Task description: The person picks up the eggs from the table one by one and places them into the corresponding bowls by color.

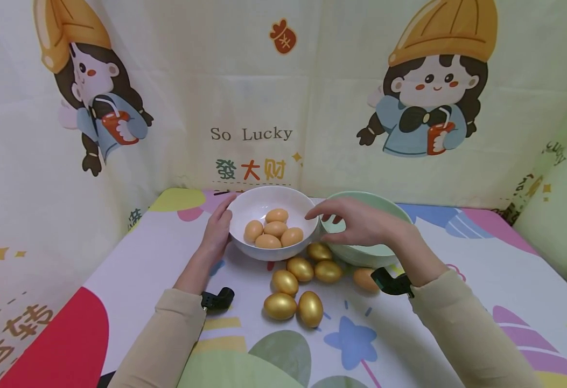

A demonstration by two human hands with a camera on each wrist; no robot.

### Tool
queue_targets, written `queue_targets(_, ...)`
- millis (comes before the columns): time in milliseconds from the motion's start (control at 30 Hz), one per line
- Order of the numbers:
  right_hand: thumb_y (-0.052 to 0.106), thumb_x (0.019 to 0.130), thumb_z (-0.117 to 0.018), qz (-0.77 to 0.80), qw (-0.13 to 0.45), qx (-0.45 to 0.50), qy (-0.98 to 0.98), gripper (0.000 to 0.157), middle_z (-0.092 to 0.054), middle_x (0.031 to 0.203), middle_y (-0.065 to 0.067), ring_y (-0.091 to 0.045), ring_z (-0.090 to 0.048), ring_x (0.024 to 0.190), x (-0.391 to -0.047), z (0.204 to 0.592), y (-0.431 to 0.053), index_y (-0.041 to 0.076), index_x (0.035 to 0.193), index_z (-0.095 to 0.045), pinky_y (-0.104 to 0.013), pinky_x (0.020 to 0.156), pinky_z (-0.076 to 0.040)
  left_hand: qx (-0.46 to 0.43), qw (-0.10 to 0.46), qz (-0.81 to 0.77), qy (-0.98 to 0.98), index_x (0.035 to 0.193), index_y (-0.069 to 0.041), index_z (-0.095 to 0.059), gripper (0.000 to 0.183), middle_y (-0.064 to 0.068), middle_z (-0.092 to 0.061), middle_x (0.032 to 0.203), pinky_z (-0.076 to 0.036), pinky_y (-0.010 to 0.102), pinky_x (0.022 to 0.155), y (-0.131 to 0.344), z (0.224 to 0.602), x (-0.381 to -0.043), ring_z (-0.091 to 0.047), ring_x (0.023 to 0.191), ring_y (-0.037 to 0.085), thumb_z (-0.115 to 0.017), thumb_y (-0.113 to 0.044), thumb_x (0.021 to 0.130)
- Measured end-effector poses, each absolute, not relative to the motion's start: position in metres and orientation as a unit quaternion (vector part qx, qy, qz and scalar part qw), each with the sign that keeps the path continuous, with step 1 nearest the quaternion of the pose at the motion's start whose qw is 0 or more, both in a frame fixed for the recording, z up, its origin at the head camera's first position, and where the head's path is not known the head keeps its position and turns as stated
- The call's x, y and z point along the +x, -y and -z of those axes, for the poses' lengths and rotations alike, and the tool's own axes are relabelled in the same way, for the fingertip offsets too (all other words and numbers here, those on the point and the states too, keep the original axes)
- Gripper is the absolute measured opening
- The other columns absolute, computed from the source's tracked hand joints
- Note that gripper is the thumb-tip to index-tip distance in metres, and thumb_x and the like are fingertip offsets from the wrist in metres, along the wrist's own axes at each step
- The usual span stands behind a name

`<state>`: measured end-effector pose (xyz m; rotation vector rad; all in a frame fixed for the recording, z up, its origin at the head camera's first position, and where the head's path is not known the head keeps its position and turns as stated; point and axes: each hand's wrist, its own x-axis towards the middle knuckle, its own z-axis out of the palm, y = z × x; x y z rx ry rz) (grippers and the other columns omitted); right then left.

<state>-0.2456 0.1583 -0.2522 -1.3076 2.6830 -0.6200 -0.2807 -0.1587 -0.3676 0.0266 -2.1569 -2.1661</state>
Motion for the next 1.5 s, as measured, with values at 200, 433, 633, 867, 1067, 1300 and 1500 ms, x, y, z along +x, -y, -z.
queue_targets(200, 0.013, 0.091, -0.072, 0.193, 0.023, -0.439, -0.877, 0.042, -0.063, 0.127, -0.002, -0.026, -0.062, 0.108, -0.237, 0.258, -0.172, 0.013, 0.132, -0.064, -0.043, 0.086, -0.054, 0.005, 0.045, 0.708, 0.705, 0.159, -0.026, -0.035, 0.053, 0.001, -0.037, 0.159, -0.044, 0.045, 0.105, 0.159, 0.368, -0.281, -0.046, 0.135, 0.028, -0.033, -0.023, 0.105)
queue_targets(433, 0.011, 0.091, -0.072, 0.209, 0.022, -0.441, -0.872, 0.041, -0.064, 0.126, 0.0, -0.02, -0.061, 0.105, -0.223, 0.263, -0.188, 0.016, 0.131, -0.065, -0.043, 0.085, -0.055, 0.008, 0.043, 0.711, 0.702, 0.158, -0.026, -0.037, 0.052, 0.001, -0.038, 0.158, -0.045, 0.044, 0.104, 0.158, 0.368, -0.28, -0.048, 0.134, 0.027, -0.034, -0.023, 0.106)
queue_targets(633, 0.013, 0.091, -0.073, 0.213, 0.032, -0.43, -0.877, 0.041, -0.065, 0.123, 0.0, -0.018, -0.062, 0.104, -0.208, 0.273, -0.203, 0.014, 0.131, -0.064, -0.039, 0.082, -0.054, 0.007, 0.04, 0.708, 0.705, 0.158, -0.026, -0.036, 0.052, 0.0, -0.037, 0.159, -0.045, 0.044, 0.104, 0.159, 0.368, -0.28, -0.046, 0.135, 0.027, -0.034, -0.023, 0.106)
queue_targets(867, 0.013, 0.091, -0.075, 0.233, 0.047, -0.425, -0.873, 0.04, -0.065, 0.121, 0.006, -0.017, -0.063, 0.103, -0.194, 0.285, -0.219, 0.016, 0.129, -0.065, -0.037, 0.086, -0.054, 0.007, 0.039, 0.71, 0.703, 0.159, -0.025, -0.034, 0.053, 0.001, -0.036, 0.159, -0.044, 0.044, 0.105, 0.159, 0.369, -0.281, -0.046, 0.136, 0.027, -0.033, -0.023, 0.106)
queue_targets(1067, 0.013, 0.092, -0.073, 0.237, 0.063, -0.414, -0.876, 0.039, -0.063, 0.123, 0.011, -0.017, -0.063, 0.106, -0.185, 0.293, -0.229, 0.018, 0.13, -0.064, -0.039, 0.091, -0.053, 0.001, 0.041, 0.709, 0.704, 0.159, -0.024, -0.034, 0.053, 0.0, -0.037, 0.159, -0.044, 0.043, 0.105, 0.159, 0.37, -0.283, -0.046, 0.135, 0.026, -0.034, -0.024, 0.106)
queue_targets(1300, 0.012, 0.092, -0.073, 0.221, 0.059, -0.419, -0.879, 0.04, -0.065, 0.124, 0.005, -0.017, -0.06, 0.111, -0.181, 0.304, -0.236, 0.019, 0.131, -0.064, -0.042, 0.095, -0.051, 0.001, 0.039, 0.709, 0.704, 0.159, -0.025, -0.035, 0.053, 0.0, -0.037, 0.159, -0.045, 0.042, 0.104, 0.16, 0.37, -0.283, -0.047, 0.135, 0.026, -0.034, -0.024, 0.106)
queue_targets(1500, 0.011, 0.09, -0.075, 0.215, 0.067, -0.404, -0.886, 0.039, -0.064, 0.122, 0.009, -0.014, -0.058, 0.11, -0.177, 0.312, -0.237, 0.017, 0.128, -0.065, -0.038, 0.097, -0.05, 0.004, 0.039, 0.71, 0.703, 0.159, -0.025, -0.035, 0.053, 0.0, -0.038, 0.158, -0.046, 0.043, 0.103, 0.16, 0.369, -0.282, -0.048, 0.134, 0.026, -0.034, -0.024, 0.106)
